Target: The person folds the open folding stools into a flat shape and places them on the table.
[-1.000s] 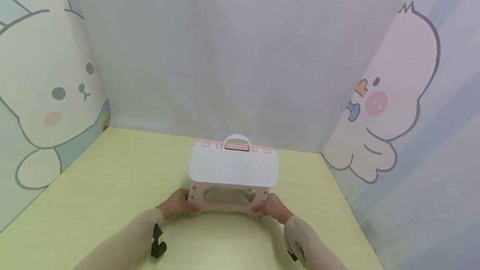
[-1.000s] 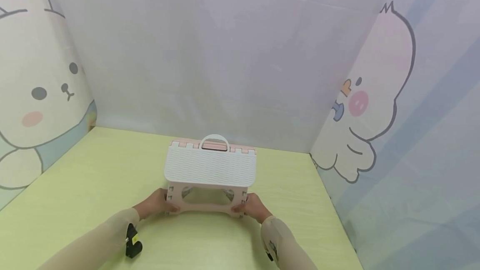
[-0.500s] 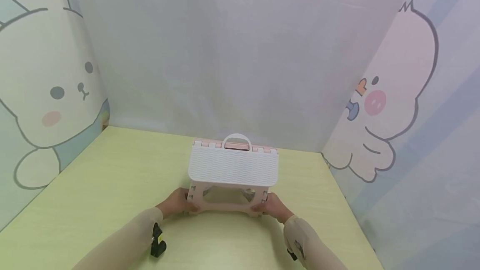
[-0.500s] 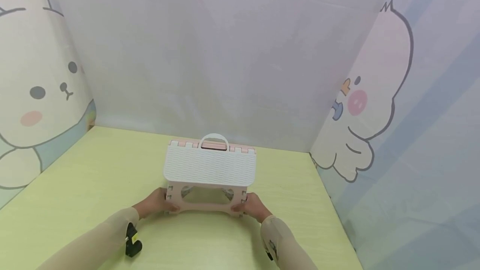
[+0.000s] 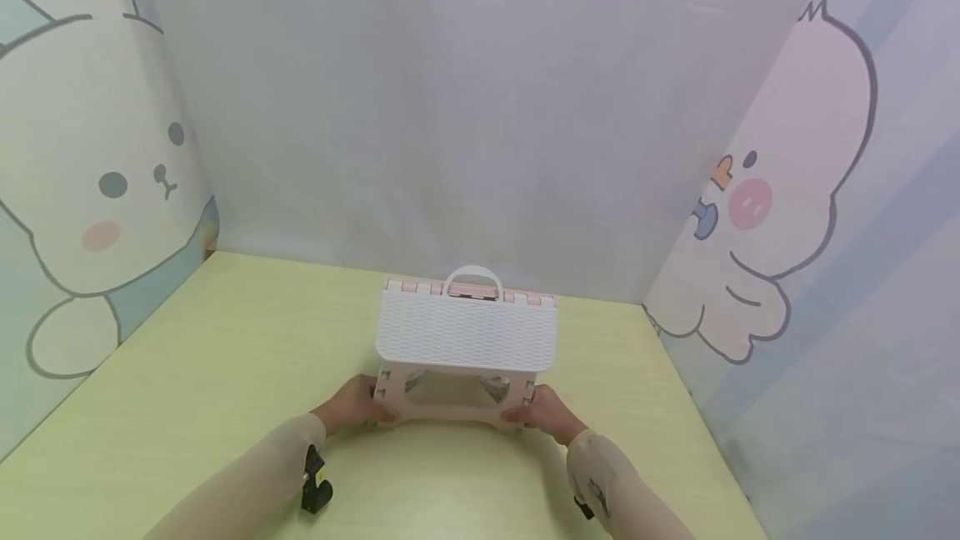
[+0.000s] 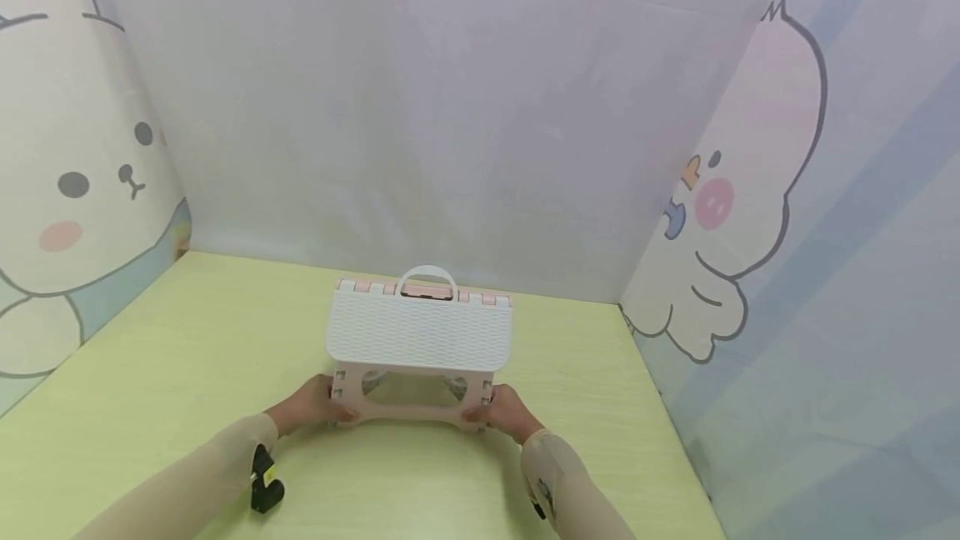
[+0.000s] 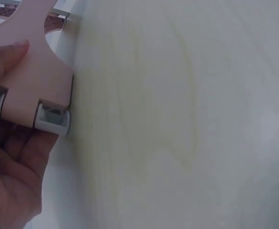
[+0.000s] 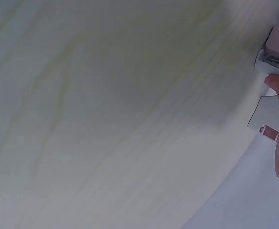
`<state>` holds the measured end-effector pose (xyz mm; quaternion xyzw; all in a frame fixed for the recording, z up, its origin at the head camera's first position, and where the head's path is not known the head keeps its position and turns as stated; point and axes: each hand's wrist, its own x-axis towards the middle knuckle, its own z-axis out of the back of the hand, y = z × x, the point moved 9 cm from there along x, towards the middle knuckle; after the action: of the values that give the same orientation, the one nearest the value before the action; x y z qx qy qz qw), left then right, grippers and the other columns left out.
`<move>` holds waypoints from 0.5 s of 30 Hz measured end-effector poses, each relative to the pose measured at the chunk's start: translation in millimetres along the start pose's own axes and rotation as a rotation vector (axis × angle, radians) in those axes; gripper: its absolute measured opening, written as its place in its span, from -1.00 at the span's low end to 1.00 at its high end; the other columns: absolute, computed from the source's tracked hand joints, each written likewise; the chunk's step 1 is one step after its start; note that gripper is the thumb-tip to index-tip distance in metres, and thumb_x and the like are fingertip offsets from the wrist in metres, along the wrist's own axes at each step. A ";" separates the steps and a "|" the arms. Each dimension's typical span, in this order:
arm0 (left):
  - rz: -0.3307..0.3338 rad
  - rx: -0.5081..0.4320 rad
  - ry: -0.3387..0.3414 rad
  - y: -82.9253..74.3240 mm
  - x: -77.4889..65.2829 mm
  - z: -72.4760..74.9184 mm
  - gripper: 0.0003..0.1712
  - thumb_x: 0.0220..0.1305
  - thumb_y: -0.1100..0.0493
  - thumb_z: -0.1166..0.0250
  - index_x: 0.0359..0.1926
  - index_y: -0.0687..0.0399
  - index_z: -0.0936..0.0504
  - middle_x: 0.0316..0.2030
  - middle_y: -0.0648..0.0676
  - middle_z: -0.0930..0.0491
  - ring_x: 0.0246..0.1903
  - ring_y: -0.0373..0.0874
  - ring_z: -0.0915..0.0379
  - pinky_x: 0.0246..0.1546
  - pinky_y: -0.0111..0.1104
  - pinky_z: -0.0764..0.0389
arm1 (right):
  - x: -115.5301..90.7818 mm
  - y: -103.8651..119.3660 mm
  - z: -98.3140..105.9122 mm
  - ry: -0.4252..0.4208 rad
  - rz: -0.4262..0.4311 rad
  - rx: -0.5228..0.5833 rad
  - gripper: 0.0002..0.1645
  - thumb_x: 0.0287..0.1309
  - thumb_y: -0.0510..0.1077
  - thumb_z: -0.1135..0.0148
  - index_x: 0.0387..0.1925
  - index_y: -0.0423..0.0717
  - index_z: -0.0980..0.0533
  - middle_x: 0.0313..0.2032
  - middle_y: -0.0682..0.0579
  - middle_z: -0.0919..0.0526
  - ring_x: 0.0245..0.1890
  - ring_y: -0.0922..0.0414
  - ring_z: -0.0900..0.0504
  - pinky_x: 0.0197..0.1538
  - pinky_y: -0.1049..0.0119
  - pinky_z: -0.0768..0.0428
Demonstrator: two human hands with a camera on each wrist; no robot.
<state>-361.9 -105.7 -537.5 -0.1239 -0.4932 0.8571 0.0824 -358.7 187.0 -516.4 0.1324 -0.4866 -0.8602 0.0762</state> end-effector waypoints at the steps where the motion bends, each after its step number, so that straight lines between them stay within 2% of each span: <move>1: -0.004 0.002 0.003 -0.6 -0.4 0.2 -0.51 -0.11 0.23 -0.53 -0.11 0.32 -0.62 -0.32 0.04 -0.65 -0.42 -0.13 -0.42 -0.35 -0.27 -0.51 | -0.1 0.6 0.0 -0.001 0.000 -0.002 -0.58 -0.08 -0.31 -0.38 -0.13 -0.41 -0.53 -0.22 -0.14 -0.67 -0.30 0.10 -0.57 -0.27 0.14 -0.58; 9: -0.039 -0.017 0.028 -2.1 -1.5 -0.6 -0.52 -0.10 0.24 -0.52 -0.10 0.34 -0.62 -0.33 0.05 -0.65 -0.43 -0.12 -0.40 -0.38 -0.29 -0.49 | -3.5 5.3 0.4 0.002 -0.015 -0.003 -0.55 -0.08 -0.27 -0.40 -0.10 -0.37 -0.53 -0.19 -0.13 -0.67 -0.26 0.08 -0.59 -0.24 0.09 -0.59; 15: -0.042 -0.011 0.021 -3.2 -1.6 0.0 -0.51 -0.09 0.23 -0.52 -0.10 0.35 -0.61 -0.33 0.05 -0.65 -0.43 -0.12 -0.40 -0.38 -0.28 -0.50 | -2.6 4.8 0.7 0.002 -0.013 -0.005 -0.55 -0.08 -0.26 -0.40 -0.10 -0.37 -0.53 -0.18 -0.14 -0.66 -0.25 0.07 -0.59 -0.24 0.08 -0.60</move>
<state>-360.4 -104.5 -534.5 -0.1230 -0.4997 0.8510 0.1051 -356.4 185.9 -511.5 0.1361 -0.4837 -0.8616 0.0714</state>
